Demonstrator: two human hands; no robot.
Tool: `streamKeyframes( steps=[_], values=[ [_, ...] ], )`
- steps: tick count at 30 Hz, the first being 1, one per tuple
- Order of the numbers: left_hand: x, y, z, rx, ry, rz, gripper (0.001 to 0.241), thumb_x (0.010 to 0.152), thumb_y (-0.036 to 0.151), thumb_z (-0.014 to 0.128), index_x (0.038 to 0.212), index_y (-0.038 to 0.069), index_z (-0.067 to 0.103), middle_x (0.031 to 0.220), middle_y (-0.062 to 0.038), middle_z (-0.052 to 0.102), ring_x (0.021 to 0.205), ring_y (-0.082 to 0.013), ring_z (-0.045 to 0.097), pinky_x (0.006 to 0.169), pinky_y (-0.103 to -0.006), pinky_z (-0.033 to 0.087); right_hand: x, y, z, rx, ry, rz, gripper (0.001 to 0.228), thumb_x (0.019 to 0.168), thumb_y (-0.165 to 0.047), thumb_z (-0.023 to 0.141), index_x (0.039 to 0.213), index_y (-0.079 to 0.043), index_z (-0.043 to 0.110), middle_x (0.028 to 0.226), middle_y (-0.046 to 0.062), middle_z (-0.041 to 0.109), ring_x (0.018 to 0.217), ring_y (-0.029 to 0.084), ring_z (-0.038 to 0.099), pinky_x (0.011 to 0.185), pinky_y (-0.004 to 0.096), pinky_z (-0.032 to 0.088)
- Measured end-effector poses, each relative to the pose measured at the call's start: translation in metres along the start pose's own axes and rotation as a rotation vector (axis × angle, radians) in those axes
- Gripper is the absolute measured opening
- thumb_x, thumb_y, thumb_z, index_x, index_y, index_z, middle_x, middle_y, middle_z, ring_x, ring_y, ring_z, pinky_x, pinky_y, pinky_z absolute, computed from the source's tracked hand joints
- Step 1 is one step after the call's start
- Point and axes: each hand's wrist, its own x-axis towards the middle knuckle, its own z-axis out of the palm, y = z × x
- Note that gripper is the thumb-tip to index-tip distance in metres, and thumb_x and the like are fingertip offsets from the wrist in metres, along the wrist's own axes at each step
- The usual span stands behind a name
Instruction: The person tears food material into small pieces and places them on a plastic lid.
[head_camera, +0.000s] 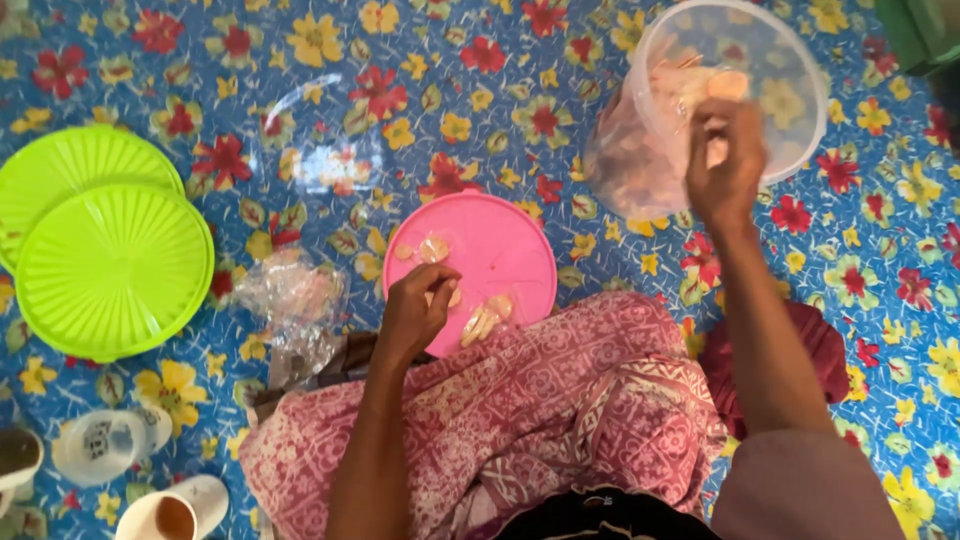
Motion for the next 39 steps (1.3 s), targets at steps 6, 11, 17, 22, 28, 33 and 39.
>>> streamKeyframes(
  steps=[6, 11, 17, 22, 28, 33, 39],
  values=[
    [-0.001, -0.005, 0.000, -0.095, 0.088, 0.038, 0.010, 0.083, 0.000, 0.060, 0.089, 0.004, 0.066, 0.077, -0.015, 0.062, 0.073, -0.0305, 0.066, 0.065, -0.0337, 0.055, -0.127, -0.023, 0.084, 0.305, -0.369, 0.414, 0.017, 0.086, 0.001, 0.056, 0.101, -0.007, 0.060, 0.087, 0.011, 0.060, 0.072, 0.027, 0.062, 0.066, 0.036, 0.052],
    [-0.003, -0.011, 0.000, -0.119, 0.100, 0.039, 0.009, 0.082, 0.000, 0.060, 0.088, 0.004, 0.066, 0.077, -0.014, 0.062, 0.072, -0.0297, 0.065, 0.064, -0.0327, 0.055, -0.201, -0.058, 0.125, 0.140, -0.697, 0.430, 0.034, 0.082, -0.014, 0.061, 0.115, -0.009, 0.054, 0.103, 0.014, 0.055, 0.096, 0.034, 0.059, 0.082, 0.043, 0.050],
    [-0.005, -0.012, -0.001, -0.096, 0.103, 0.056, 0.010, 0.082, 0.000, 0.060, 0.089, 0.005, 0.066, 0.076, -0.014, 0.061, 0.070, -0.0293, 0.065, 0.063, -0.0332, 0.055, -0.217, -0.097, 0.134, -0.007, -0.910, 0.720, 0.052, 0.077, -0.037, 0.067, 0.118, -0.012, 0.047, 0.103, 0.013, 0.055, 0.101, 0.036, 0.058, 0.084, 0.049, 0.048],
    [-0.005, -0.018, 0.005, -0.067, 0.092, 0.060, 0.011, 0.082, 0.001, 0.061, 0.088, 0.007, 0.067, 0.074, -0.012, 0.061, 0.068, -0.0263, 0.065, 0.062, -0.0315, 0.055, -0.186, -0.115, 0.118, 0.033, -0.924, 0.862, 0.042, 0.077, -0.025, 0.063, 0.116, -0.016, 0.051, 0.093, 0.009, 0.064, 0.097, 0.032, 0.062, 0.081, 0.046, 0.050],
    [-0.008, -0.027, 0.010, 0.047, 0.070, 0.046, 0.010, 0.080, 0.003, 0.061, 0.087, 0.008, 0.066, 0.073, -0.013, 0.061, 0.068, -0.0287, 0.064, 0.062, -0.0356, 0.053, -0.206, -0.092, 0.135, 0.301, -0.559, 0.905, 0.020, 0.079, -0.008, 0.057, 0.097, -0.012, 0.066, 0.084, 0.012, 0.064, 0.082, 0.029, 0.064, 0.072, 0.038, 0.052],
    [-0.012, -0.036, 0.016, 0.187, 0.069, 0.018, 0.009, 0.080, 0.007, 0.061, 0.087, 0.009, 0.065, 0.073, -0.013, 0.061, 0.070, -0.0312, 0.063, 0.065, -0.0390, 0.052, -0.214, -0.088, 0.132, 0.584, -0.163, 0.985, 0.010, 0.084, -0.008, 0.064, 0.094, -0.008, 0.064, 0.075, 0.006, 0.061, 0.064, 0.015, 0.058, 0.060, 0.025, 0.050],
    [-0.013, -0.077, 0.044, 0.305, 0.080, 0.053, 0.016, 0.077, 0.012, 0.063, 0.093, 0.014, 0.064, 0.079, -0.010, 0.062, 0.075, -0.0301, 0.065, 0.069, -0.0387, 0.052, -0.213, -0.083, 0.132, 0.869, -0.016, 1.077, 0.011, 0.088, -0.009, 0.061, 0.098, -0.003, 0.059, 0.089, 0.010, 0.062, 0.081, 0.019, 0.064, 0.070, 0.027, 0.054]
  ],
)
